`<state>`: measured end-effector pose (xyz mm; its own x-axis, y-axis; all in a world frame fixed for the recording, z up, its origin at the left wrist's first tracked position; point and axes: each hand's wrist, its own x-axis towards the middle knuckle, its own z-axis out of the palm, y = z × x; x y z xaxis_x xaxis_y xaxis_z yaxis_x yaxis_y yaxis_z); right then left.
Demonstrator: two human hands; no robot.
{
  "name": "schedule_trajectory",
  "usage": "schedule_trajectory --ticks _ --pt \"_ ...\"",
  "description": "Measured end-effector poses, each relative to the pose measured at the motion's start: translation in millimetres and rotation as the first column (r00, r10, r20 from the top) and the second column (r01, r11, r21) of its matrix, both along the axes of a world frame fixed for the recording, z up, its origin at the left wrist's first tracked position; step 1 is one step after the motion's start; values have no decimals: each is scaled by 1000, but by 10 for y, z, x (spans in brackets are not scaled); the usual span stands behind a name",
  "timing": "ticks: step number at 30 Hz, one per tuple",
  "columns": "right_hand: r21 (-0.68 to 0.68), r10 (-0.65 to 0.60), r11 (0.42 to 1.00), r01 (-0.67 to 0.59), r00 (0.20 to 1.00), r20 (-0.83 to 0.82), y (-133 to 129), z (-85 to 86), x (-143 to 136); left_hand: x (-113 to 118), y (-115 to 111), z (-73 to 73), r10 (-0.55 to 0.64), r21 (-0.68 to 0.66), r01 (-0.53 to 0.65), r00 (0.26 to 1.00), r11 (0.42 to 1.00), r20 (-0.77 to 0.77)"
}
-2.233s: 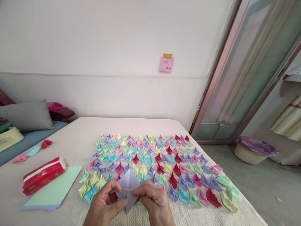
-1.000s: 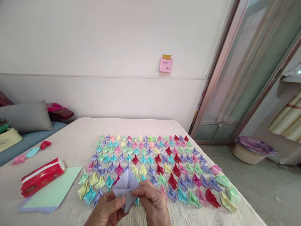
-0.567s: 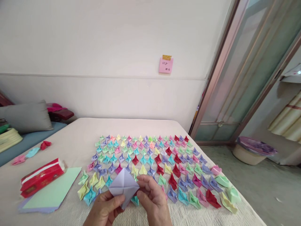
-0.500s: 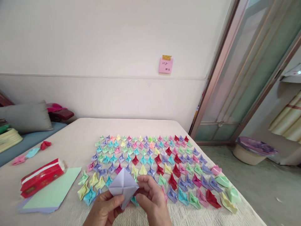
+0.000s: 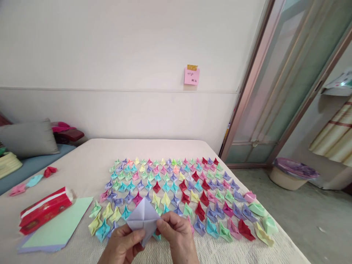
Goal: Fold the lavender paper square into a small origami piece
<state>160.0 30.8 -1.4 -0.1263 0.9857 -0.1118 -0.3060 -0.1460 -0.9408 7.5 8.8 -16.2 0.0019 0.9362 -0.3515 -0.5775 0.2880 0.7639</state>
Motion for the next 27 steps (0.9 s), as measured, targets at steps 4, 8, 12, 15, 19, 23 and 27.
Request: schedule_trajectory --ticks 4,8,12,15,19,23,27 --pt "-1 1 1000 -1 998 66 0 18 15 16 0 -27 -4 1 4 1000 1000 -14" --pt "-2 -3 1000 3 996 91 1 18 4 22 -3 -44 7 10 -7 1000 1000 -11" --pt "-6 -7 1000 8 996 84 -1 -21 0 43 -21 -1 23 -2 -24 999 1000 -34" --pt "-6 -20 1000 21 995 93 1 -67 5 63 -33 36 23 -3 -23 999 1000 -39" --pt "-18 -14 1000 14 999 31 24 -122 -16 59 -29 26 40 -14 -40 997 999 -61" --pt "-36 135 989 -143 976 -173 44 -196 -84 29 -22 -25 -9 13 12 978 1000 -207" --pt "-44 233 966 -254 934 -270 36 -299 -143 27 -31 -36 -94 75 135 909 988 -405"
